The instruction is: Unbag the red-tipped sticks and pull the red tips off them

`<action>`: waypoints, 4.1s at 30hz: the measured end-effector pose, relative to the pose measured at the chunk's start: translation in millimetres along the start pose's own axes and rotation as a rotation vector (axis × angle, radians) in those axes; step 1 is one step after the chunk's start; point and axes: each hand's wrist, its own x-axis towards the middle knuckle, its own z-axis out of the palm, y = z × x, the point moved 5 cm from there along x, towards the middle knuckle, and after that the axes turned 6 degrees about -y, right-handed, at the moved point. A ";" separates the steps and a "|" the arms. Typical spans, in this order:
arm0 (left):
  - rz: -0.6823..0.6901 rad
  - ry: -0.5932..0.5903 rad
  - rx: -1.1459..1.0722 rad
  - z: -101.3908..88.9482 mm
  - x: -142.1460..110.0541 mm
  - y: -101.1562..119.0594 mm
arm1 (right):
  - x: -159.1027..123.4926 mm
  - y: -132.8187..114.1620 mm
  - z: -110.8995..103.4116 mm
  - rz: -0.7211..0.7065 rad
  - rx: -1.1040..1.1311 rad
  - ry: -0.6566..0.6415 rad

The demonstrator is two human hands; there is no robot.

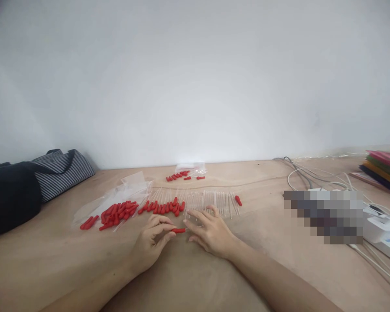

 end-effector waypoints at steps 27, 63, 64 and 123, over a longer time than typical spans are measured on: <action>-0.297 -0.123 -0.252 2.4 4.3 -32.3 | -21.9 32.6 7.9 0.276 0.139 0.018; -0.511 0.307 0.674 -98.2 -11.0 -99.5 | -43.4 94.8 12.4 0.673 -0.245 0.113; -0.473 0.342 0.711 -97.1 -10.4 -95.1 | -42.2 91.8 8.8 0.666 -0.263 0.128; -0.235 -0.214 -0.216 17.5 15.8 -7.4 | 3.7 1.4 10.0 0.030 0.033 0.088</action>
